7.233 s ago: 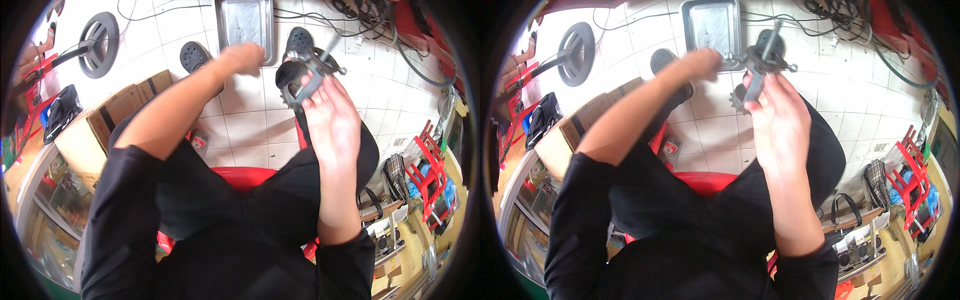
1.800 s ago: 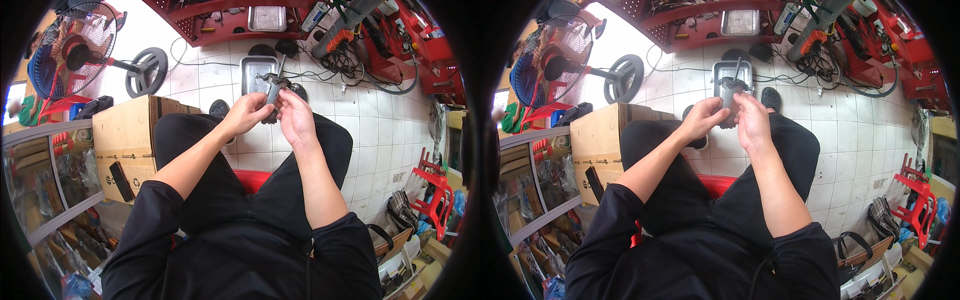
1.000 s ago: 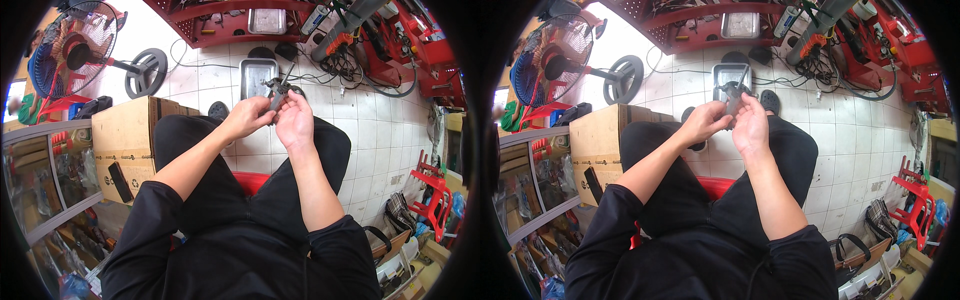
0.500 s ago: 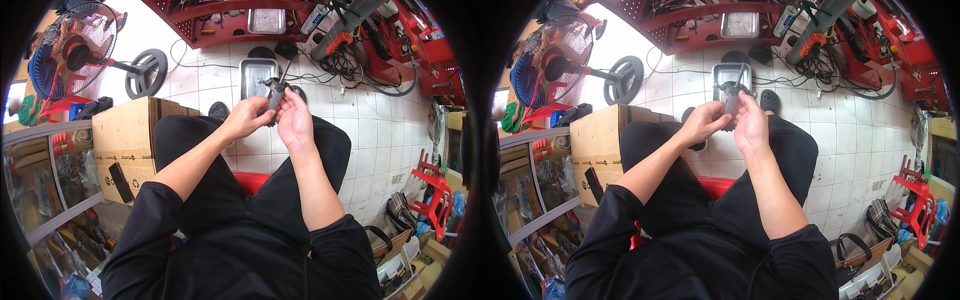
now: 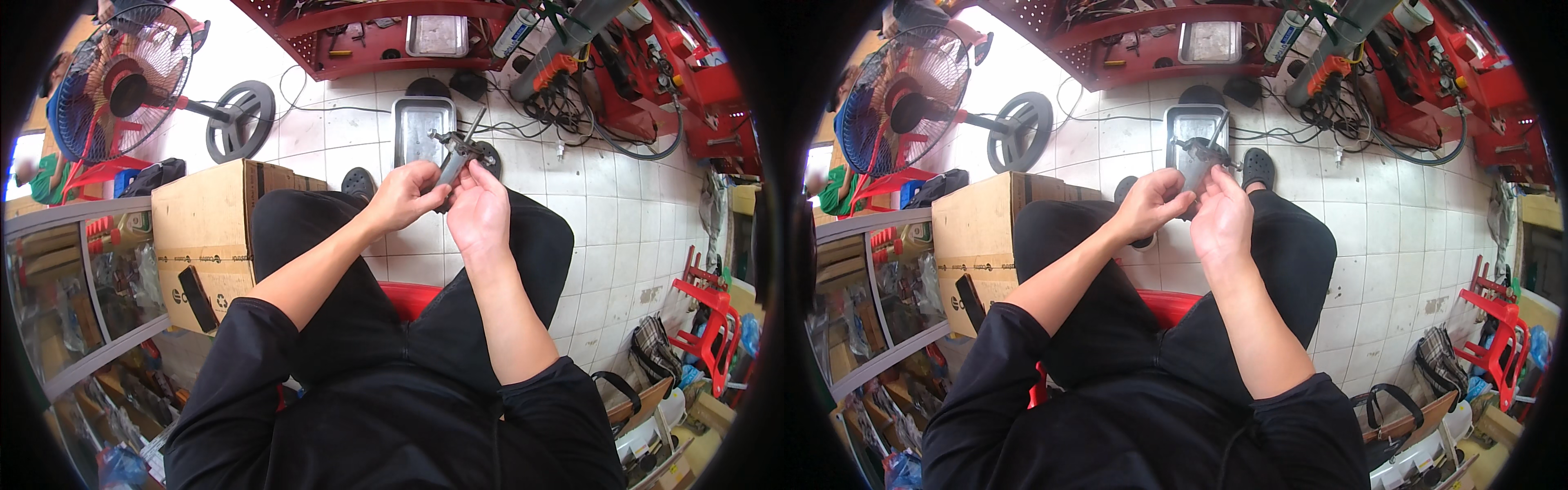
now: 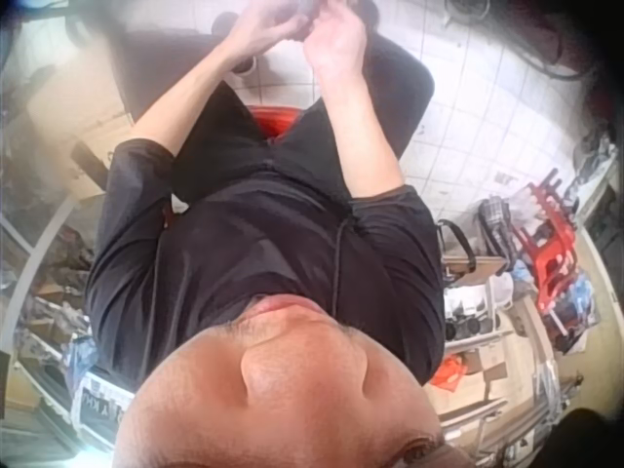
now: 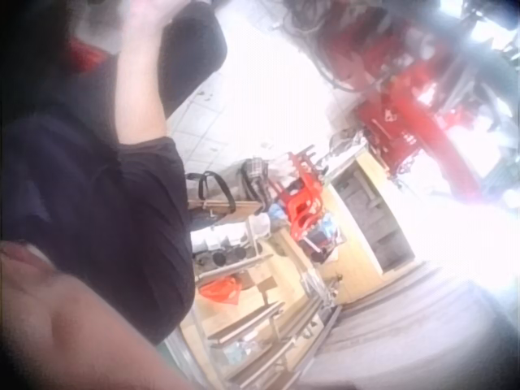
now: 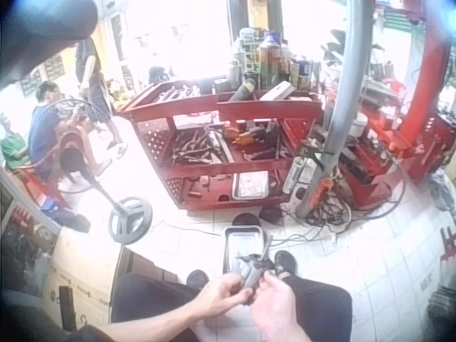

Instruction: The person sits on a red stool and assembles a mechanical component, likely a starter motor, using their hands. They insert a small metal pin into a cylindrical part and then attach a gear-like piece, rotating and adjusting the assembly to fit the components together.

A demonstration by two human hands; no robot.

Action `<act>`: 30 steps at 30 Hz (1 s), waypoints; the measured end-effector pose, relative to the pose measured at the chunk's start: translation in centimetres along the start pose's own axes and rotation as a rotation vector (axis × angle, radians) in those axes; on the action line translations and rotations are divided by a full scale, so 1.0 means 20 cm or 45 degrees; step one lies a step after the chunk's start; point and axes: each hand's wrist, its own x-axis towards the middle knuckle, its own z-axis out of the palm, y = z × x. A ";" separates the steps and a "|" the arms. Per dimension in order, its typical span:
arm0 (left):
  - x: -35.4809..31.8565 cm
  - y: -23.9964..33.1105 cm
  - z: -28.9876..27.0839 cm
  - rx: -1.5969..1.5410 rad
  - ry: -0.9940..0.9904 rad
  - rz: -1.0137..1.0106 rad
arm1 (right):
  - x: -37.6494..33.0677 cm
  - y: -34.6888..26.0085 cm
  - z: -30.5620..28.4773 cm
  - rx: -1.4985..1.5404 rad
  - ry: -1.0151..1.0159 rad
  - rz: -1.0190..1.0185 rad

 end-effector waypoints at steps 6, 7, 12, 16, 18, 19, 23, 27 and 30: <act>-0.02 -0.01 0.00 -0.063 0.001 -0.040 | -0.02 0.01 0.01 0.020 0.017 -0.023; -0.02 0.00 -0.01 -0.130 0.006 -0.085 | -0.02 0.01 0.00 0.028 0.014 -0.024; 0.00 0.01 -0.01 -0.033 0.016 -0.036 | -0.02 -0.01 0.01 -0.158 0.005 -0.152; 0.00 0.06 -0.01 -0.188 0.000 -0.103 | -0.02 -0.01 0.04 -0.326 -0.035 -0.267; 0.00 0.04 -0.01 -0.146 -0.008 -0.126 | -0.01 -0.01 0.05 -0.361 -0.076 -0.274; 0.00 0.02 -0.01 -0.125 -0.012 -0.138 | 0.00 -0.01 0.04 -0.364 -0.093 -0.266; 0.00 0.00 -0.01 -0.150 -0.029 -0.160 | 0.00 0.00 0.04 -0.372 -0.143 -0.252; 0.00 0.03 -0.02 -0.184 -0.028 -0.155 | 0.03 0.02 0.01 -0.387 -0.132 -0.309; -0.01 0.02 -0.01 -0.226 -0.021 -0.152 | 0.02 0.02 0.03 -0.403 -0.120 -0.336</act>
